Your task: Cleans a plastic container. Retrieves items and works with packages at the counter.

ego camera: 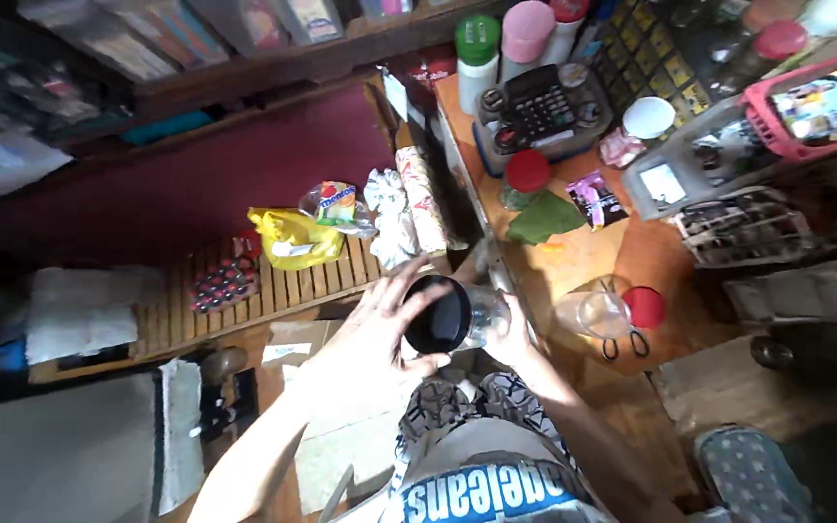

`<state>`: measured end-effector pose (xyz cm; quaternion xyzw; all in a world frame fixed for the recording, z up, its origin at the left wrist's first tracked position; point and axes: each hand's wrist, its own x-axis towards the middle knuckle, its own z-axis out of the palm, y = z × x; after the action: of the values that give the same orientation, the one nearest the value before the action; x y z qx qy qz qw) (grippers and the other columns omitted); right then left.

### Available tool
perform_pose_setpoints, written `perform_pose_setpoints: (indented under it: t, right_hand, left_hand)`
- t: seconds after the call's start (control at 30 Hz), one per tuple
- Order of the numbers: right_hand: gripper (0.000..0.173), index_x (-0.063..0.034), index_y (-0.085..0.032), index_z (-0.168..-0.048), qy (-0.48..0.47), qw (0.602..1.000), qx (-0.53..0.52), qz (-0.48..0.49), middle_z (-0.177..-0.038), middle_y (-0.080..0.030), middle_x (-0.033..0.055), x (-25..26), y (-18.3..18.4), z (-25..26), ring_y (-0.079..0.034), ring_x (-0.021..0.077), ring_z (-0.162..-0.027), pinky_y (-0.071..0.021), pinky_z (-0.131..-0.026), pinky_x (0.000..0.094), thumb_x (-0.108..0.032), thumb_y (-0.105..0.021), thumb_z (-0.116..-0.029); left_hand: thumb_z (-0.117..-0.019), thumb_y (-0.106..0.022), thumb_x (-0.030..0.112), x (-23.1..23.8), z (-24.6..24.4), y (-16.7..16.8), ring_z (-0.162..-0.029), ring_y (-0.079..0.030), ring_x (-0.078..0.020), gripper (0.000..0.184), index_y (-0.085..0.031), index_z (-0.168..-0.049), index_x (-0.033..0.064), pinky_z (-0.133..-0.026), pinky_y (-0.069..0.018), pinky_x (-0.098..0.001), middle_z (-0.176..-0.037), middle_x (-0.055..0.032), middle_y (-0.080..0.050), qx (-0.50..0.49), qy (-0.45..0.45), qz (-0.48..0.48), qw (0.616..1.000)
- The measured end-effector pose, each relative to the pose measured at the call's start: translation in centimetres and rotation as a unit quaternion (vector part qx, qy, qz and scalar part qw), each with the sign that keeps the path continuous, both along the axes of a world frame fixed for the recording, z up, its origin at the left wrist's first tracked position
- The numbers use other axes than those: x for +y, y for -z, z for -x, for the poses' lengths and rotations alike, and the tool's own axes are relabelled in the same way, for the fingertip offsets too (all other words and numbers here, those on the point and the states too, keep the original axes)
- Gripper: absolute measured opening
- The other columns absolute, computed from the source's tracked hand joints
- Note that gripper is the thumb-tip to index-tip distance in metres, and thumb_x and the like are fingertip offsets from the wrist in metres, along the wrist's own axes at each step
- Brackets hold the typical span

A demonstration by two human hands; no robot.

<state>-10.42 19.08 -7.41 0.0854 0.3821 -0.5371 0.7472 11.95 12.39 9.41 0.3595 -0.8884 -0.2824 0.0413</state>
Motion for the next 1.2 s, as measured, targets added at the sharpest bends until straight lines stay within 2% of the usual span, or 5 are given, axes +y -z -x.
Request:
perform_pose_setpoints:
  t: [0.07, 0.5, 0.73, 0.97, 1.2]
  right_hand:
    - [0.06, -0.0116, -0.054, -0.129, -0.006, 1.0, 0.004, -0.028, -0.11, -0.068, 0.0143, 0.7, 0.2, 1.1, -0.068, 0.0296, -0.099, -0.0574, -0.082, 0.054, -0.056, -0.022, -0.1042]
    - [0.105, -0.0003, -0.047, -0.142, -0.246, 0.875, 0.169, 0.381, -0.129, -0.068, -0.0048, 3.2, -1.9, 10.4, -0.061, 0.0011, -0.119, -0.0498, -0.104, 0.025, -0.07, -0.078, -0.0704]
    - [0.065, -0.0262, -0.067, -0.13, -0.029, 0.869, 0.239, 0.432, -0.122, -0.072, -0.0137, 6.1, -4.6, 16.1, -0.064, 0.0002, -0.117, -0.0521, -0.103, 0.0261, -0.061, -0.079, -0.0764]
    - [0.036, 0.0168, -0.044, -0.134, 0.054, 0.799, 0.594, -0.075, -0.116, -0.059, 0.0169, 10.5, -9.2, 24.3, -0.056, 0.0056, -0.101, -0.0475, -0.089, 0.0188, -0.002, -0.049, -0.1034]
    - [0.144, 0.0124, -0.028, -0.149, 0.045, 0.676, 0.721, 0.146, -0.138, -0.057, 0.016, 4.6, -7.8, 30.6, -0.055, 0.0025, -0.124, -0.0471, -0.105, 0.0209, -0.076, -0.084, -0.0505]
  left_hand:
    - [-0.0767, -0.055, 0.088, -0.1, 2.8, 0.9, -0.111, -0.068, -0.0415, 0.105, -0.04, -0.158, 0.0242, -0.078, -0.0577, -0.0595, -0.155, -0.0204, -0.047, -0.102, -0.034, 0.016, 0.994]
    - [-0.0779, -0.083, 0.05, -8.4, 12.7, 1.3, -0.13, -0.058, -0.0164, 0.085, -0.049, -0.149, 0.0175, -0.107, -0.0503, -0.0421, -0.145, -0.0057, -0.058, 0.059, 0.251, -0.252, 0.933]
    - [-0.1049, -0.057, 0.035, -13.8, 27.4, 14.0, -0.122, -0.064, -0.0352, 0.051, -0.05, -0.149, 0.0098, -0.103, -0.0516, -0.0564, -0.14, -0.0183, -0.06, 0.057, -0.002, -0.135, 0.989]
    - [-0.0997, -0.057, 0.005, -13.6, 33.4, 25.0, -0.144, -0.042, -0.0397, 0.043, -0.06, -0.142, 0.0133, -0.111, -0.0434, -0.0561, -0.153, -0.0137, -0.05, -0.064, -0.077, -0.004, 0.995]
    - [-0.1089, -0.042, 0.01, -11.3, 31.7, 9.8, -0.117, -0.065, -0.0253, 0.036, -0.058, -0.14, 0.0062, -0.1, -0.0534, -0.0442, -0.138, -0.0145, -0.062, 0.337, -0.138, -0.08, 0.928]
